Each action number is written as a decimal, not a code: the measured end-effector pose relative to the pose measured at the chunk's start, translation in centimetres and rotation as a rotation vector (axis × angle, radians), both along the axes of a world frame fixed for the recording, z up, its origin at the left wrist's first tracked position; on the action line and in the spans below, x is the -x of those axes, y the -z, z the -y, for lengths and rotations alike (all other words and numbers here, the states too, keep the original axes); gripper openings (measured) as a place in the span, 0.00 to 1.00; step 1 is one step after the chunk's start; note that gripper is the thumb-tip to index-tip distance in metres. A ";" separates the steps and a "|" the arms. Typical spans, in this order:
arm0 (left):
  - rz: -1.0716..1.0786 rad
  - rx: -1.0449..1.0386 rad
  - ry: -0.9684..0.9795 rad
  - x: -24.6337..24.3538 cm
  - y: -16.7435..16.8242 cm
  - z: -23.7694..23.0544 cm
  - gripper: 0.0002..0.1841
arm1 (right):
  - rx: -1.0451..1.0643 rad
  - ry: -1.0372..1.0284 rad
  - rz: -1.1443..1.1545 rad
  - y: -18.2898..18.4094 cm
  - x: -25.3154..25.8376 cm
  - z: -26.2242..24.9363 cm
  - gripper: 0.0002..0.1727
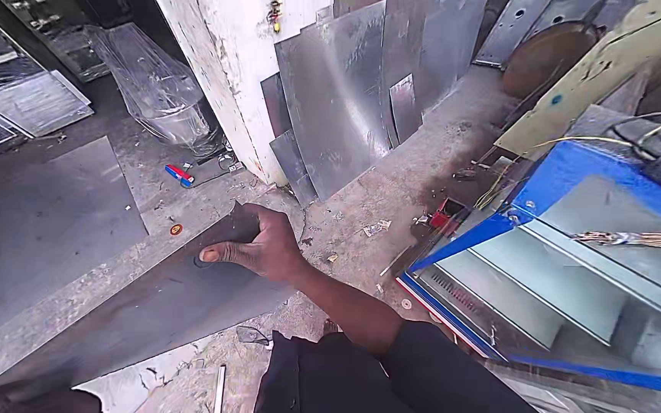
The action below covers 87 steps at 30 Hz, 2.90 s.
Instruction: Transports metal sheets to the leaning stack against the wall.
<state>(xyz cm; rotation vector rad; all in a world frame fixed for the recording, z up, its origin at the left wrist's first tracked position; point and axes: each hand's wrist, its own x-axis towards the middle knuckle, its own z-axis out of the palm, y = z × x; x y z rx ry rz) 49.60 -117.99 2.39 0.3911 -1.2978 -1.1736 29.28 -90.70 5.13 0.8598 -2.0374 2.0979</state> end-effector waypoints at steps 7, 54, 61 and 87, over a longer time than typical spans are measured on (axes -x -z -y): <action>-0.228 -0.097 0.407 23.4 8.1 -5.9 0.14 | -0.097 0.188 -0.177 3.4 17.4 -7.4 0.30; 0.006 -0.112 -0.703 64.9 4.9 -20.9 0.15 | 0.028 -1.001 -0.138 -0.3 80.0 9.0 0.31; -0.024 -0.200 -0.680 66.4 6.3 -16.8 0.16 | 0.017 -1.079 -0.081 2.6 80.9 15.3 0.27; -0.101 -0.185 -0.681 81.8 6.7 -6.8 0.14 | -0.119 -0.941 -0.118 4.8 94.1 21.2 0.27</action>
